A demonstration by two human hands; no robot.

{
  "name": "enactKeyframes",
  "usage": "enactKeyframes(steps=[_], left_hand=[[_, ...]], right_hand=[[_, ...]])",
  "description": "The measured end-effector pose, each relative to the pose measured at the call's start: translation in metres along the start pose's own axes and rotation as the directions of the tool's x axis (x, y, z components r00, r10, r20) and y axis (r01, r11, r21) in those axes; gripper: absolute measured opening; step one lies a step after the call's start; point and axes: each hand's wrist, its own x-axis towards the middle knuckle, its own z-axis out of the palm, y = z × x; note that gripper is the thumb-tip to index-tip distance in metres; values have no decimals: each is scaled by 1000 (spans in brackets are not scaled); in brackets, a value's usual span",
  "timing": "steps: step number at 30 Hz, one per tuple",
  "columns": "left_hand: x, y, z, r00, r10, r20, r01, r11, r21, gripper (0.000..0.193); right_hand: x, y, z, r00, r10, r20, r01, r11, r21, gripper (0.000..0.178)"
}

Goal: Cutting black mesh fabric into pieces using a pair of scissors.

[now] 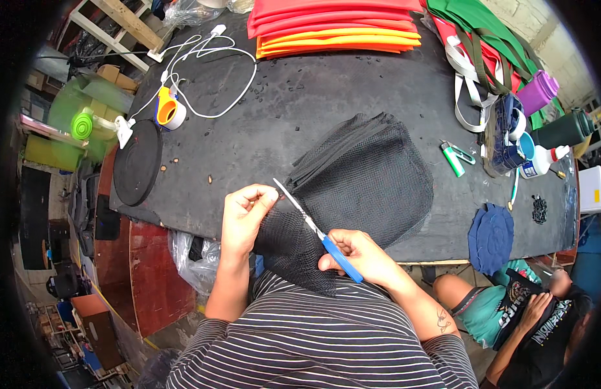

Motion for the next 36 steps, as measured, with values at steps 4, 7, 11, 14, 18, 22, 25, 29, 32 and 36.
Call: enactKeyframes(steps=[4, 7, 11, 14, 18, 22, 25, 29, 32, 36], left_hand=[[0, 3, 2, 1000, -2, -5, 2, 1000, -21, 9], [-1, 3, 2, 1000, 6, -6, -6, 999, -44, 8], [-2, 7, 2, 1000, 13, -7, -13, 999, -51, 8], [-1, 6, 2, 1000, 21, -8, -21, 998, -67, 8], [4, 17, 14, 994, 104, -39, -105, 994, -20, 7], [24, 41, 33, 904, 428, 7, -415, 871, 264, 6], [44, 62, 47, 875, 483, -34, -470, 864, 181, 8], [42, 83, 42, 929, 369, 42, -369, 929, -7, 22], [25, 69, 42, 897, 436, 77, -443, 882, 160, 33], [13, 63, 62, 767, 617, 180, -614, 622, 486, 44]], right_hand=[[0, -5, 6, 998, -29, -59, 28, 999, -18, 23], [-1, -8, 8, 992, 18, -128, -25, 998, -53, 25], [-3, -17, 9, 987, 40, -154, -49, 997, -51, 26], [-2, -19, 6, 984, -31, -176, 28, 999, -22, 17], [12, -44, -17, 894, -398, -204, 368, 914, -171, 45], [35, -92, -9, 863, -481, -156, 461, 875, -146, 40], [37, -130, -5, 835, -517, -190, 465, 847, -258, 24], [15, -200, -26, 680, -703, -206, 513, 658, -552, 27], [-12, -258, -79, 517, -846, -129, 589, 461, -664, 15], [-61, -291, -78, 256, -889, -380, 830, 404, -386, 17]])
